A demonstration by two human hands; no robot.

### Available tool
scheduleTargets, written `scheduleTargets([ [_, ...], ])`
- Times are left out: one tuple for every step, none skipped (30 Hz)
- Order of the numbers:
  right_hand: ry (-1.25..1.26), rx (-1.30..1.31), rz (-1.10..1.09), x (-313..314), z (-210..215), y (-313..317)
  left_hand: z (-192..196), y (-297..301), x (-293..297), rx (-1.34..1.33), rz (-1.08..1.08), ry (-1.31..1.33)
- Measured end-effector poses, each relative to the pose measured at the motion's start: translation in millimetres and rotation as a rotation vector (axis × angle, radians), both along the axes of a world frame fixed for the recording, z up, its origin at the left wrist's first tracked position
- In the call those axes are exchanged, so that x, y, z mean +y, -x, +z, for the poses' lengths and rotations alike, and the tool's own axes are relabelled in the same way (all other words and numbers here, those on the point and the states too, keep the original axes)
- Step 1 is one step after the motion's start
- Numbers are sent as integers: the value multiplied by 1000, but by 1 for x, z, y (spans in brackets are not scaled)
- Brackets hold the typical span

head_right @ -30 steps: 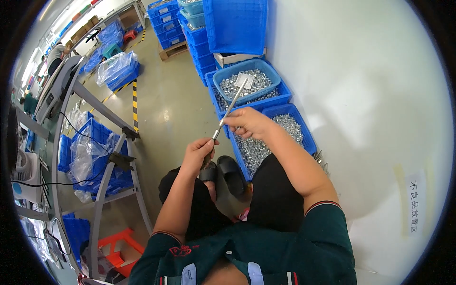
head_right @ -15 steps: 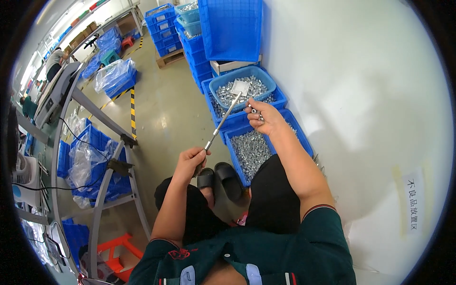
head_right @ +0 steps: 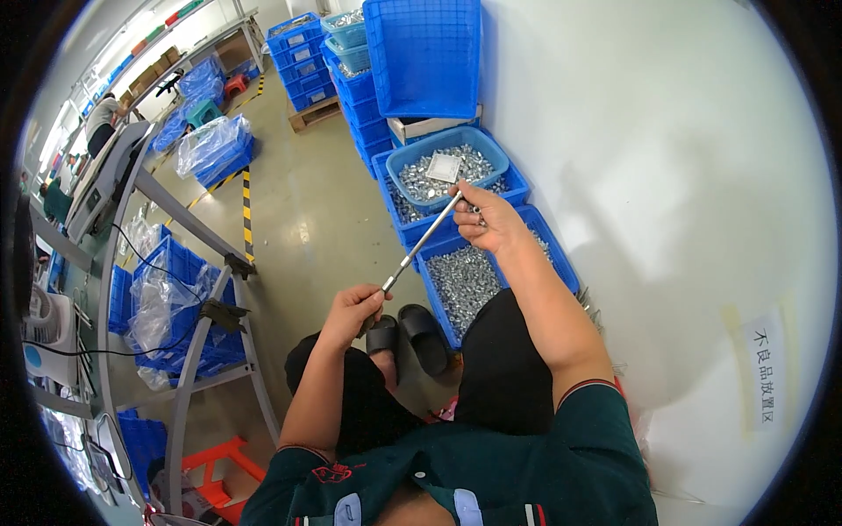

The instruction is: Inspecting and manually fitting small metal studs onto a long metal rod in a factory setting.

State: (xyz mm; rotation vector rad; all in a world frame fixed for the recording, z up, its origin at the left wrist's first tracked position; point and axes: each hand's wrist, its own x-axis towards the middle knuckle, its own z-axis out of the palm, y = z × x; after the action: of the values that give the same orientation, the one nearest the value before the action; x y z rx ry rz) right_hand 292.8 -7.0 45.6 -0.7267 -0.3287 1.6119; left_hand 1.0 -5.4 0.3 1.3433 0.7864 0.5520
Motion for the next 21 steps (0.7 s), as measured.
scheduleTargets([
  [0,-68,-10,-1,1,0,3,1,-1,7,4,25],
  [1,-66,-9,0,2,1,2,1,-1,8,6,26],
  [17,-143,-6,0,3,1,0,2,0,20,6,31],
  [33,-220,-5,0,5,2,-2,3,0,33,7,37],
  [35,-218,-4,-1,6,3,-4,4,0,35,7,39],
  [37,-343,-19,-2,7,4,-6,5,0,28,3,36],
  [38,-468,-36,-2,8,5,-6,4,1,23,-3,32],
  [39,-465,-37,-3,9,6,-6,3,1,26,-4,33],
  [21,-463,-51,-3,9,8,-5,1,0,23,6,41],
  [3,-463,-63,-3,10,11,-4,1,0,20,17,50],
  [4,-461,-63,-3,12,15,-7,2,1,22,17,51],
  [-20,-429,-62,-3,14,19,-12,2,4,15,12,72],
  [-41,-399,-62,-4,14,20,-9,-1,3,8,6,96],
  [-75,-378,-65,-5,13,21,-6,-4,1,9,5,101],
  [-36,-467,-24,-6,13,23,-3,-10,-1,-18,19,105],
  [1,-552,22,-6,15,31,3,-12,-2,-41,38,106],
  [-5,-585,98,-9,15,42,3,-13,0,-37,41,108],
  [-9,-596,151,-8,13,51,4,-14,3,-62,47,135],
  [-13,-611,199,-8,12,56,3,-17,4,-91,48,163],
  [12,-671,258,-5,5,60,2,-19,4,-92,47,164],
  [26,-664,344,-7,2,63,2,-21,4,-111,59,171],
])
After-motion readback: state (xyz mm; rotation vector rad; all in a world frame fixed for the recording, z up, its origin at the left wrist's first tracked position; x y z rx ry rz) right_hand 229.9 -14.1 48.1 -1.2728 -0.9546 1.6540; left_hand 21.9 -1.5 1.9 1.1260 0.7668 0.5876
